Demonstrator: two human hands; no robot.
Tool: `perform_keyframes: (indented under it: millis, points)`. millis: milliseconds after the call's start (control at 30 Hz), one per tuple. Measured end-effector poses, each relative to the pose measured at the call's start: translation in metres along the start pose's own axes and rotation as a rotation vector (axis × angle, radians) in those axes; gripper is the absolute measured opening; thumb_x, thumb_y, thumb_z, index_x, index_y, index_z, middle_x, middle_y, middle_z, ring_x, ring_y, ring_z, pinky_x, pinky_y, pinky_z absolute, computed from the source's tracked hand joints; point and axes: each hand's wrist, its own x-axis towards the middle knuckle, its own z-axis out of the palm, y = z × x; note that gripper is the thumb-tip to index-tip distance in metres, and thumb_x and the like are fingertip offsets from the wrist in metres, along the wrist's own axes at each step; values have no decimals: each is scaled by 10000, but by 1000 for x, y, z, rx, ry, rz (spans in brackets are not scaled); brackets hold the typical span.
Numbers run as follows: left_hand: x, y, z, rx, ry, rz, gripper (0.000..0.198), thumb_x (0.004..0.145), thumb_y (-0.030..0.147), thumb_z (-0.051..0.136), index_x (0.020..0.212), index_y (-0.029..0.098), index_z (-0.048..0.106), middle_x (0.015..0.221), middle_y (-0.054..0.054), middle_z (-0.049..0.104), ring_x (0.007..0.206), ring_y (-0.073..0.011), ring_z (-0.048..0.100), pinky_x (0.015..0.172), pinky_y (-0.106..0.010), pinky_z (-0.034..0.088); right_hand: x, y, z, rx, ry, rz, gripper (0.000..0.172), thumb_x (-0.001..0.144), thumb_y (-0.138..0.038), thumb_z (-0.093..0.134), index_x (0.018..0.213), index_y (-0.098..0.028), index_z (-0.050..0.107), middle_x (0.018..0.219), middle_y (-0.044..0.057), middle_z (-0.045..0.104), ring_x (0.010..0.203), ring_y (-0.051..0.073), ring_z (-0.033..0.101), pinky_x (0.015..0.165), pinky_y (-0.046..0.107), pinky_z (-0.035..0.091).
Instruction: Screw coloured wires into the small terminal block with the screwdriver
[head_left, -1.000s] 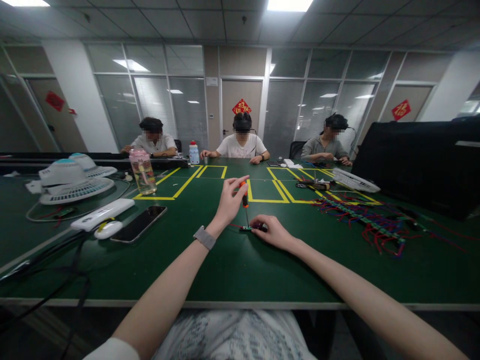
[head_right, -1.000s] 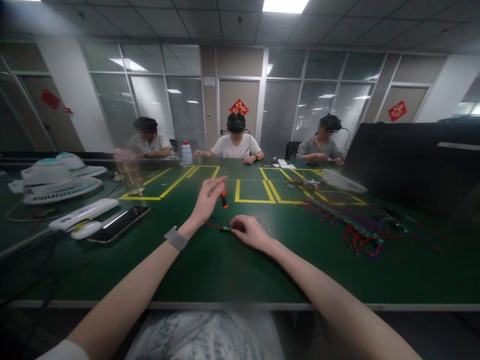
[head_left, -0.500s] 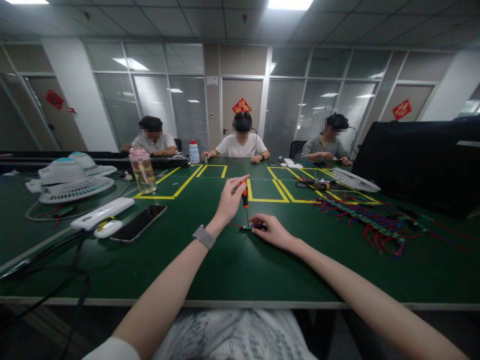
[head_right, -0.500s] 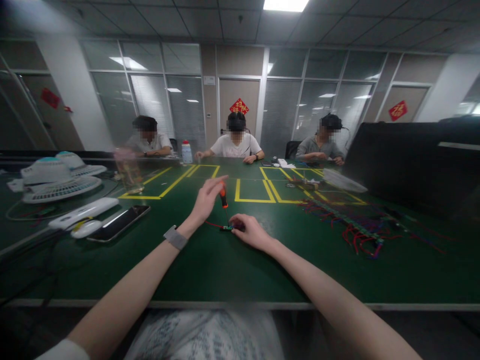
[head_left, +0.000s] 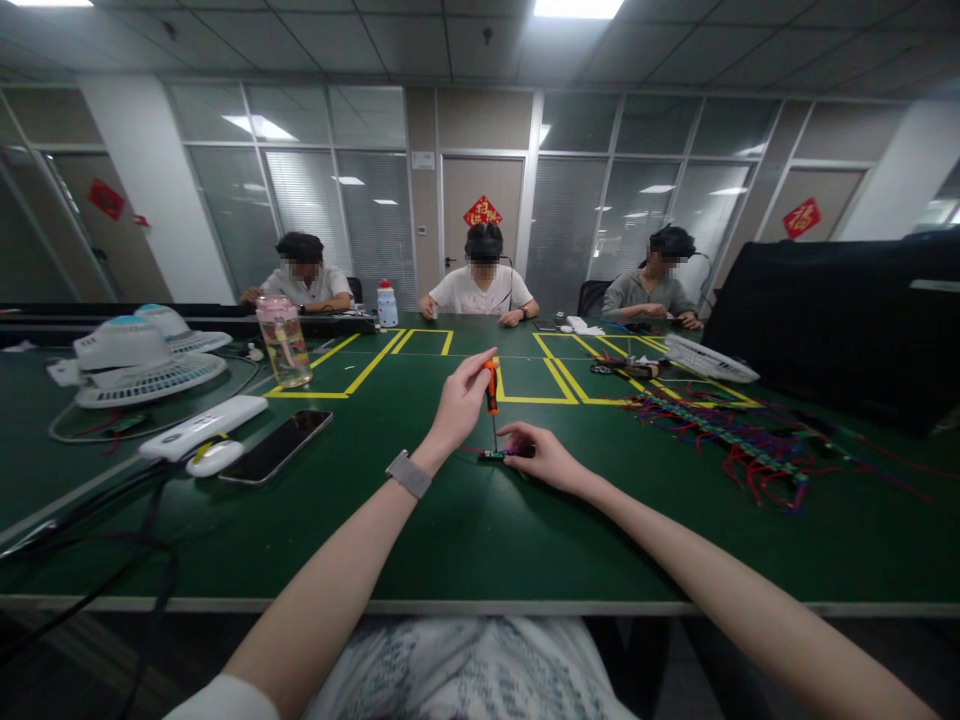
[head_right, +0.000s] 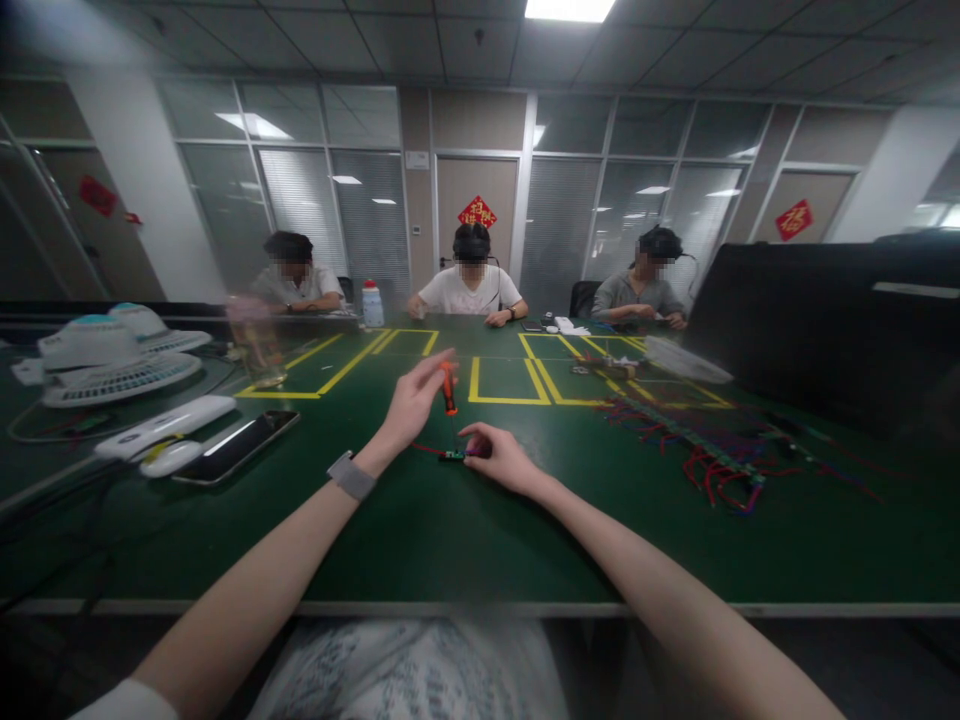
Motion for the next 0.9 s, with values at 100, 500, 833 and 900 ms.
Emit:
perform_keyframes:
  millis: [100, 500, 833, 900]
  points:
    - [0, 3, 1, -71, 8, -61, 299, 822, 229, 572, 1102, 154, 647, 1050, -91, 680, 917, -177, 652, 854, -326, 507, 0, 0, 0, 0, 3, 5, 362, 716, -132, 646, 1074, -161, 594, 793, 2, 613, 743, 139, 584, 730, 279, 476]
    - [-1, 5, 0, 82, 76, -8, 278, 875, 251, 481, 1049, 169, 682, 1057, -83, 647, 993, -166, 603, 869, -283, 476, -1, 2, 2, -2, 20, -8, 342, 718, -138, 638, 1057, -172, 605, 775, -2, 606, 731, 138, 581, 713, 274, 471]
    - [-3, 3, 2, 145, 107, 37, 241, 839, 299, 563, 1017, 211, 700, 1058, -67, 564, 918, -139, 596, 801, -246, 494, -1, -3, 1, -12, 23, 2, 328, 716, -139, 636, 1041, -166, 609, 764, 2, 607, 729, 145, 581, 720, 283, 470]
    - [-1, 1, 2, 44, 72, -26, 282, 867, 241, 495, 1084, 187, 668, 1079, -78, 597, 937, -147, 609, 818, -267, 497, -1, -3, 1, -9, 21, 6, 330, 715, -141, 638, 1042, -167, 610, 764, 1, 606, 728, 145, 582, 717, 281, 471]
